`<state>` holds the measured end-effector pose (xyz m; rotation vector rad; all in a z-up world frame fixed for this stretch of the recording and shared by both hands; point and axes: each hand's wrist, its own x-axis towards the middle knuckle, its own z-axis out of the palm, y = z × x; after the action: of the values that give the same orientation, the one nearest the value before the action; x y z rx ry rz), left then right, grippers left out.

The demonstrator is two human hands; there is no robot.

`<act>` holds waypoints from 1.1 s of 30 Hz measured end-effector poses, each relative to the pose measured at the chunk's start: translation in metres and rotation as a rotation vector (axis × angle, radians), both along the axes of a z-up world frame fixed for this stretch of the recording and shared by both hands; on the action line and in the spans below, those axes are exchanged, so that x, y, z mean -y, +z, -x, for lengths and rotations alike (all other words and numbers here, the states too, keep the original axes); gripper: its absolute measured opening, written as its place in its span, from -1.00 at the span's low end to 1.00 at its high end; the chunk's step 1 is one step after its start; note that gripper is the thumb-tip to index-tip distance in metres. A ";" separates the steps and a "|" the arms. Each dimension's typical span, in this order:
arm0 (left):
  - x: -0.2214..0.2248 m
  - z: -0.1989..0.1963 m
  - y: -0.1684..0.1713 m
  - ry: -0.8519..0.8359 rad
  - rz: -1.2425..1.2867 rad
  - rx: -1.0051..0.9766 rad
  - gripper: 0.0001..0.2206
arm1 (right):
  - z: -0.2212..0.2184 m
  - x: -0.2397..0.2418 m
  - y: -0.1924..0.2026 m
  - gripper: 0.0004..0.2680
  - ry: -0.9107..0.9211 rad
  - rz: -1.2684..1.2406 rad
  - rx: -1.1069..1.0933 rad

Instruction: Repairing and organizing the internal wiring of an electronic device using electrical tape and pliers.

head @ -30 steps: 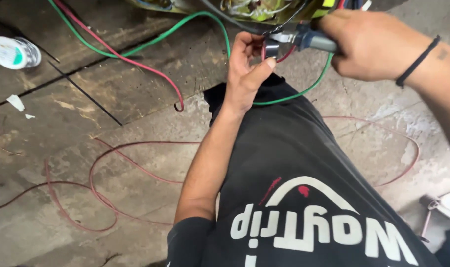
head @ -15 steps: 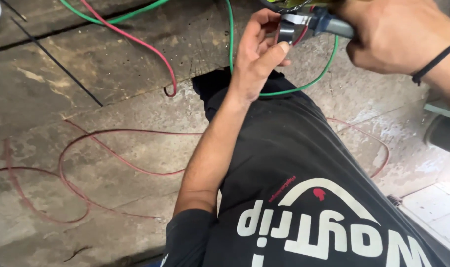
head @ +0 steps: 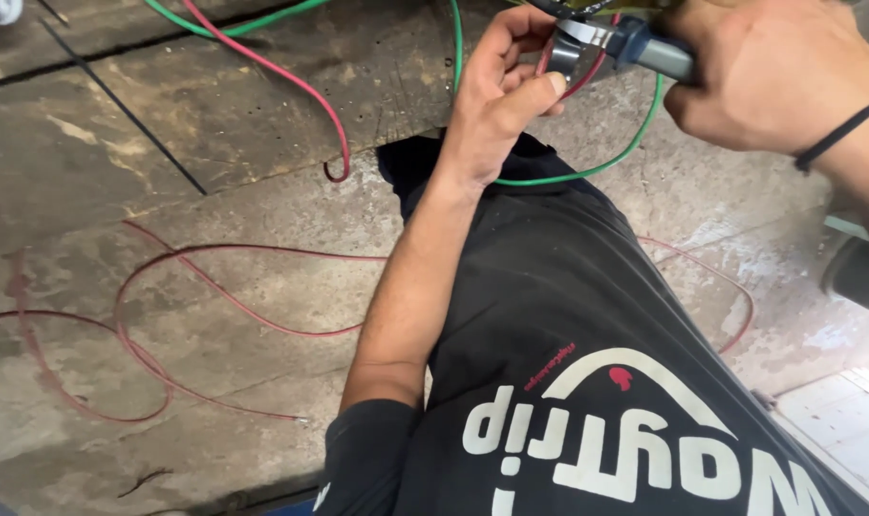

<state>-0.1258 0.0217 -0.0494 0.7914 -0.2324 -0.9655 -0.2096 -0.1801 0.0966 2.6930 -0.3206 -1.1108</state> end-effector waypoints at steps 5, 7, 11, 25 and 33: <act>0.003 0.001 0.001 -0.006 -0.039 -0.007 -0.59 | 0.002 0.015 -0.014 -0.73 -0.286 -0.315 0.036; 0.004 -0.001 0.004 0.005 -0.004 0.013 -0.61 | 0.000 0.012 -0.012 -0.79 -0.293 -0.300 0.047; 0.004 -0.002 -0.001 0.018 -0.052 0.017 -0.59 | 0.010 0.013 -0.022 -0.79 -0.187 -0.260 0.115; -0.009 -0.010 -0.001 -0.067 -0.145 0.104 -0.51 | 0.072 0.059 -0.073 -0.50 -0.740 -1.398 -0.032; -0.055 -0.016 0.014 0.019 -0.654 0.704 -0.75 | 0.129 0.111 -0.118 -0.50 -1.423 -1.720 0.585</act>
<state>-0.1100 0.0770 -0.0359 1.7286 -0.5261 -0.7085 -0.3386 -0.2909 -0.0219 4.1110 -2.8703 -0.6544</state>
